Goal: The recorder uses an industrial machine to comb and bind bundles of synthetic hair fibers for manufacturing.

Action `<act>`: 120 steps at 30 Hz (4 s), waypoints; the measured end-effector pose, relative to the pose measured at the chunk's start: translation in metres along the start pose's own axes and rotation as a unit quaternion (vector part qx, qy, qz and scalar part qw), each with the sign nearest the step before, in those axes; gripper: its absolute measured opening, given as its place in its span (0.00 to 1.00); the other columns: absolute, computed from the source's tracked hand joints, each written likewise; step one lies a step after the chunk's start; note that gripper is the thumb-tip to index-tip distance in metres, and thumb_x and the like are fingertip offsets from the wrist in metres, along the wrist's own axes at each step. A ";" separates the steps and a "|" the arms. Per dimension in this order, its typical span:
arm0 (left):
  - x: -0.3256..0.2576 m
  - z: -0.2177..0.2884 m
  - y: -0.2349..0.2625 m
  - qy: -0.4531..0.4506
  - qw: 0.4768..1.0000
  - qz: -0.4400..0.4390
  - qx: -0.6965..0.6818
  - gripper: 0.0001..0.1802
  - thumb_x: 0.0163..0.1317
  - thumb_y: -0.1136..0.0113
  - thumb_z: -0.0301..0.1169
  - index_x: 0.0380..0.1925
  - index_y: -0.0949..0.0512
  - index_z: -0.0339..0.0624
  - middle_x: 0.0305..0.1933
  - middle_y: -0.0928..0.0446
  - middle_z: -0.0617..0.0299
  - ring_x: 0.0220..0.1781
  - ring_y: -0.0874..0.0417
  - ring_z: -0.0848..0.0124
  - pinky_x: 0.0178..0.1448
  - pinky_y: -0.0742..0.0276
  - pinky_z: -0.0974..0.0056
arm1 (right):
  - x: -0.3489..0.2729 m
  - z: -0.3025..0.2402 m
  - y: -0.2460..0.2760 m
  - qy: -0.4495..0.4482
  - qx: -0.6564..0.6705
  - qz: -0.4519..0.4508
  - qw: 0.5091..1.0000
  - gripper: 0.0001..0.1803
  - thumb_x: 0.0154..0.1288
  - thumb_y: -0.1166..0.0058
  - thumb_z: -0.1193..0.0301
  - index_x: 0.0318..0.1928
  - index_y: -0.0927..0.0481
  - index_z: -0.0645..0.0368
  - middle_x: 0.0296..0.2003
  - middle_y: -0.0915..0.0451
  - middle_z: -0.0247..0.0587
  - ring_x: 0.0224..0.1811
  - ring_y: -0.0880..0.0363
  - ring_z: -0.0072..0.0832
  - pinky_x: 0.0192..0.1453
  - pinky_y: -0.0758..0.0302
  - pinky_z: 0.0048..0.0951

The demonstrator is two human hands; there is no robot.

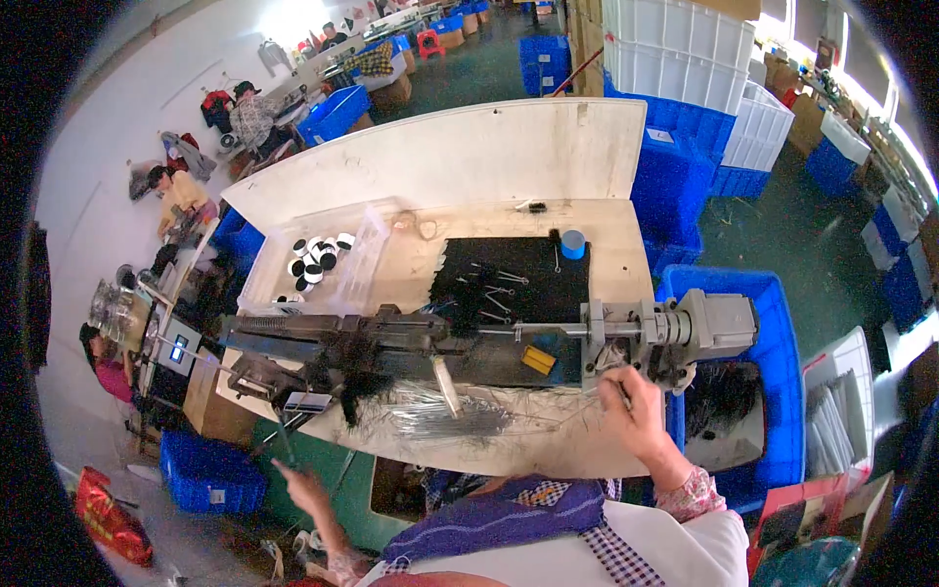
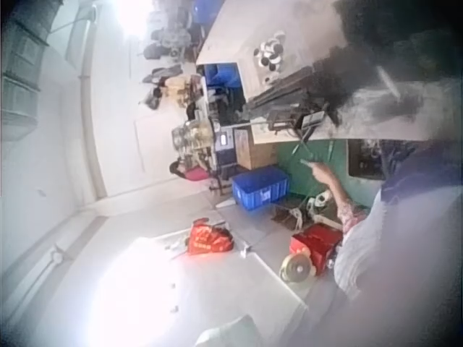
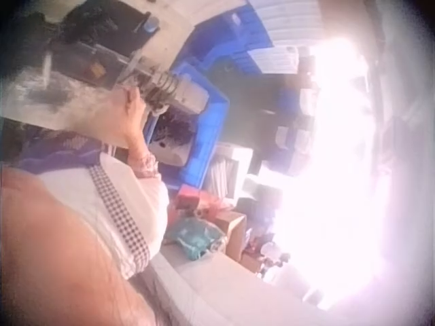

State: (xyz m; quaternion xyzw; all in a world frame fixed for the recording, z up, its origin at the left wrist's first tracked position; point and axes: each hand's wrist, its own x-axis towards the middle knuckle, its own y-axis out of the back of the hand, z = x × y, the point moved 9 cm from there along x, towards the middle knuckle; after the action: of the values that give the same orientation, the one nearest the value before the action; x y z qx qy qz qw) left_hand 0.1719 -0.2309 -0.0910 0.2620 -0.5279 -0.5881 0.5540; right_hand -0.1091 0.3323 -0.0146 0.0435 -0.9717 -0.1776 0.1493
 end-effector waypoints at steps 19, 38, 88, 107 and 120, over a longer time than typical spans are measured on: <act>-0.176 0.271 -0.012 -0.202 0.636 -0.487 -0.564 0.12 0.74 0.59 0.36 0.36 0.31 0.40 0.32 0.32 0.66 0.28 0.30 0.77 0.31 0.32 0.71 | 0.080 -0.087 -0.098 0.333 -0.232 -0.108 0.907 0.07 0.52 0.45 0.78 0.35 0.22 0.59 0.30 0.26 0.38 0.35 0.22 0.36 0.36 0.21 0.33; -0.118 0.244 0.020 -0.044 0.491 -0.513 -0.703 0.09 0.67 0.46 0.35 0.34 0.23 0.42 0.18 0.36 0.71 0.16 0.40 0.81 0.20 0.44 0.74 | 0.087 -0.093 -0.158 0.347 -0.325 -0.185 0.860 0.04 0.52 0.47 0.75 0.31 0.24 0.59 0.29 0.24 0.41 0.36 0.23 0.40 0.40 0.24 0.38; -0.145 0.276 -0.057 0.088 0.478 -0.590 -0.645 0.13 0.69 0.51 0.34 0.42 0.23 0.36 0.22 0.24 0.66 0.16 0.30 0.78 0.19 0.39 0.74 | 0.101 -0.099 -0.195 0.379 -0.139 -0.192 0.895 0.06 0.46 0.43 0.79 0.28 0.23 0.62 0.27 0.24 0.44 0.33 0.22 0.42 0.38 0.25 0.38; -0.163 0.297 -0.057 -0.179 0.727 -0.447 -0.490 0.12 0.62 0.50 0.21 0.46 0.32 0.34 0.22 0.26 0.62 0.16 0.28 0.77 0.21 0.30 0.70 | 0.109 -0.090 -0.199 0.359 -0.154 -0.200 0.898 0.07 0.48 0.42 0.77 0.31 0.21 0.62 0.29 0.22 0.43 0.35 0.21 0.41 0.40 0.24 0.37; -0.028 0.157 -0.075 0.142 0.711 -0.365 -0.584 0.20 0.68 0.48 0.44 0.37 0.21 0.35 0.19 0.27 0.65 0.13 0.38 0.80 0.16 0.48 0.73 | 0.058 0.019 -0.137 0.076 -0.405 -0.134 0.901 0.17 0.58 0.49 0.78 0.49 0.29 0.63 0.44 0.28 0.52 0.43 0.22 0.49 0.45 0.22 0.44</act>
State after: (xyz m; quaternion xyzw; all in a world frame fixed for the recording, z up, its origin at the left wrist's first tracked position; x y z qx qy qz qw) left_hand 0.0109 -0.1663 -0.1194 0.1391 0.1421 -0.8912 0.4076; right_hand -0.1653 0.2030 -0.0643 0.1226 -0.7870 -0.5699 0.2020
